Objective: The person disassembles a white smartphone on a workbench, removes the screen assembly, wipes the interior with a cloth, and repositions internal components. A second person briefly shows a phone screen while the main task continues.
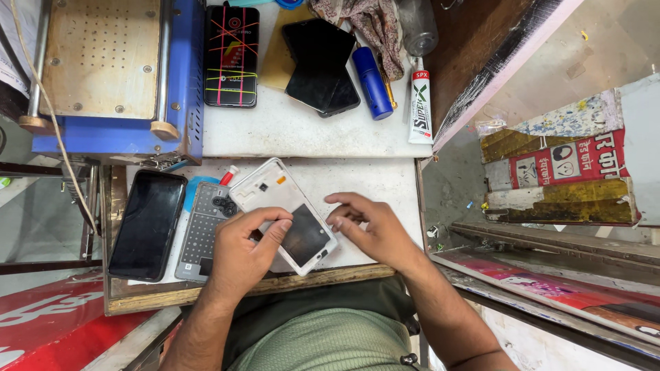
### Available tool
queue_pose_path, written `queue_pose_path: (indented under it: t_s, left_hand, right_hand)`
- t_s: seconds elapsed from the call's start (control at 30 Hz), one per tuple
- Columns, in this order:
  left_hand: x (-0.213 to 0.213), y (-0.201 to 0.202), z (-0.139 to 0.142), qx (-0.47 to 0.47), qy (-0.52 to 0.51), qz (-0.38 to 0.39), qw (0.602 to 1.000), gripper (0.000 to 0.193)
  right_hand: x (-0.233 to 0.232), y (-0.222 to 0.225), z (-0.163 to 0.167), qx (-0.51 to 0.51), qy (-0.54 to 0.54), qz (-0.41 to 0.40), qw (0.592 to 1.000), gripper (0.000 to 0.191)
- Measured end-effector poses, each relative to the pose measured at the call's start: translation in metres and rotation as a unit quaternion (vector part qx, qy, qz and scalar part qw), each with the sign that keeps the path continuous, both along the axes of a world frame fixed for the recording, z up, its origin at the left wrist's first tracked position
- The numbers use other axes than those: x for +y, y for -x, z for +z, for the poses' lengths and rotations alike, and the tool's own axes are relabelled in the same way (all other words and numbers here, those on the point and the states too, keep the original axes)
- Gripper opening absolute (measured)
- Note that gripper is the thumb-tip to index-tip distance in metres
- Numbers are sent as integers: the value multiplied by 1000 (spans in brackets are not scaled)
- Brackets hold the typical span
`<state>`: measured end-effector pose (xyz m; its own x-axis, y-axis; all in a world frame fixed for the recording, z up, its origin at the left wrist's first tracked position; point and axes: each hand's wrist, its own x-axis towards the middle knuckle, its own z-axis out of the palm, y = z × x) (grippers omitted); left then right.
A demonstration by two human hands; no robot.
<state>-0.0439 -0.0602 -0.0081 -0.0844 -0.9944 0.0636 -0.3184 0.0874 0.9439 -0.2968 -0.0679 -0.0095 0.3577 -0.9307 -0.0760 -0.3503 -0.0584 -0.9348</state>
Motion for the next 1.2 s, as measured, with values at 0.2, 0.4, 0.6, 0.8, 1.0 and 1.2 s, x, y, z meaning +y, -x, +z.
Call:
queue_pose_path:
  t_s: [0.2,0.4,0.6,0.8,1.0,1.2]
  left_hand:
    - [-1,7,10,3,33,-34,999,11]
    - [-2,10,19,-50,32,-34,998,11]
    - [-5,12,18,-36,22,-59,997,13]
    - [-13,13,5,-20,79,-33,996,13]
    - [-15,0,-9,-97,91,80,988,11]
    - [-22,11,-16,-87,96,57,990,11]
  right_hand:
    - [2,-9,-1,59,25,30,998,42]
    - [4,-9,0,68,58,30,996,45]
    - [-1,-5,-16,4,-2,26,1000,50]
    - [-25,-5,-54,-246,-175,26,953,43]
    - [-37,-6,-68,-227,-225,-9,947,42]
    - [-38,-12,-62,-195,-222,-9,955,44]
